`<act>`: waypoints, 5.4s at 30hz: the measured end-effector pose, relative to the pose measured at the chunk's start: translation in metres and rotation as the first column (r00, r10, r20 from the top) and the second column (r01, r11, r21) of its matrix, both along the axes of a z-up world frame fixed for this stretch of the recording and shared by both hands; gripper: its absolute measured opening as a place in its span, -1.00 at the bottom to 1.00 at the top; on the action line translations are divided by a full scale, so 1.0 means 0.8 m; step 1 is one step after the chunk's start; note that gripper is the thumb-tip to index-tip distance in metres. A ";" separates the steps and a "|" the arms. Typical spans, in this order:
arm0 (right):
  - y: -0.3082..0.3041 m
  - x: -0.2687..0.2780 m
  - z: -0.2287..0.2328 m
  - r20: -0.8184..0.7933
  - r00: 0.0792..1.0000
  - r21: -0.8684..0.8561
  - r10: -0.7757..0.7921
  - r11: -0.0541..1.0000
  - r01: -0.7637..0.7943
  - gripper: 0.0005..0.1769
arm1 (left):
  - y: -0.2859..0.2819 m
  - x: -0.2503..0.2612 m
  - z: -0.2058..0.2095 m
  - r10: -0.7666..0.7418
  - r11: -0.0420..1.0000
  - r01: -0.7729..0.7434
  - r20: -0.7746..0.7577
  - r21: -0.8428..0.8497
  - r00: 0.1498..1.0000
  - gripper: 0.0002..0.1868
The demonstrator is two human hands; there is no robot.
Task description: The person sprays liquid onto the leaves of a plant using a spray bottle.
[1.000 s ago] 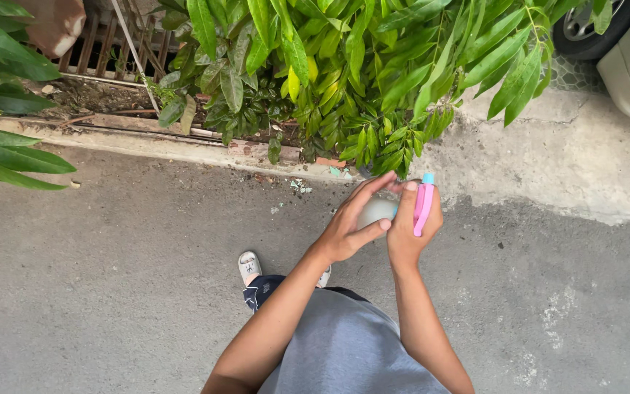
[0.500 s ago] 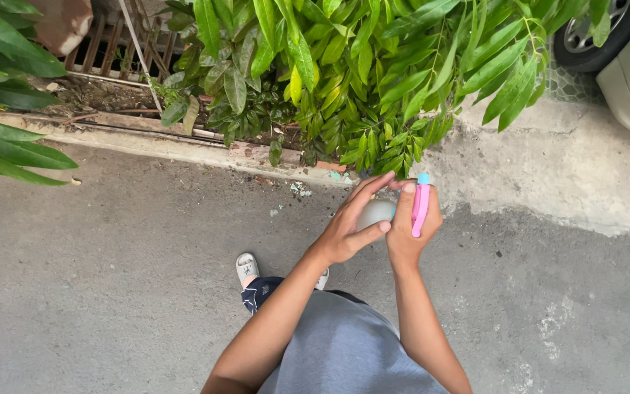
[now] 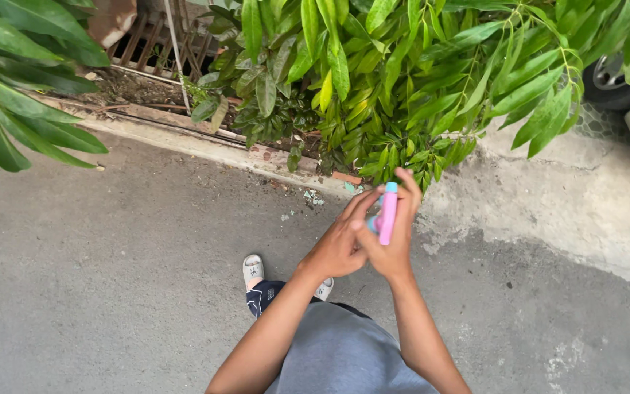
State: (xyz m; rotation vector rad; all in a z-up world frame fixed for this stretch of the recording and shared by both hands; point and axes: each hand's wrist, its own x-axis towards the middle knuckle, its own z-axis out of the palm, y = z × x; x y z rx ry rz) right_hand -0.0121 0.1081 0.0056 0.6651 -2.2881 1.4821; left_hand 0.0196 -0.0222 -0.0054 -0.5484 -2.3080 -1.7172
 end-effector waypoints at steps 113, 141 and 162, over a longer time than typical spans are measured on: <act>-0.276 -0.052 0.080 0.041 0.999 -0.050 0.003 0.999 -0.001 -0.30 | -0.227 -0.104 0.198 0.426 0.883 -0.410 -0.023 0.227 0.905 -0.69; -0.313 -0.029 -0.005 0.356 0.932 0.032 0.071 0.996 -0.088 -0.17 | -0.277 -0.091 0.106 0.467 0.873 -0.463 0.013 0.154 0.884 -0.71; -0.306 -0.033 -0.026 0.279 0.953 -0.033 0.114 0.993 -0.109 -0.16 | -0.266 -0.094 0.083 0.491 0.844 -0.509 0.136 0.171 0.861 -0.67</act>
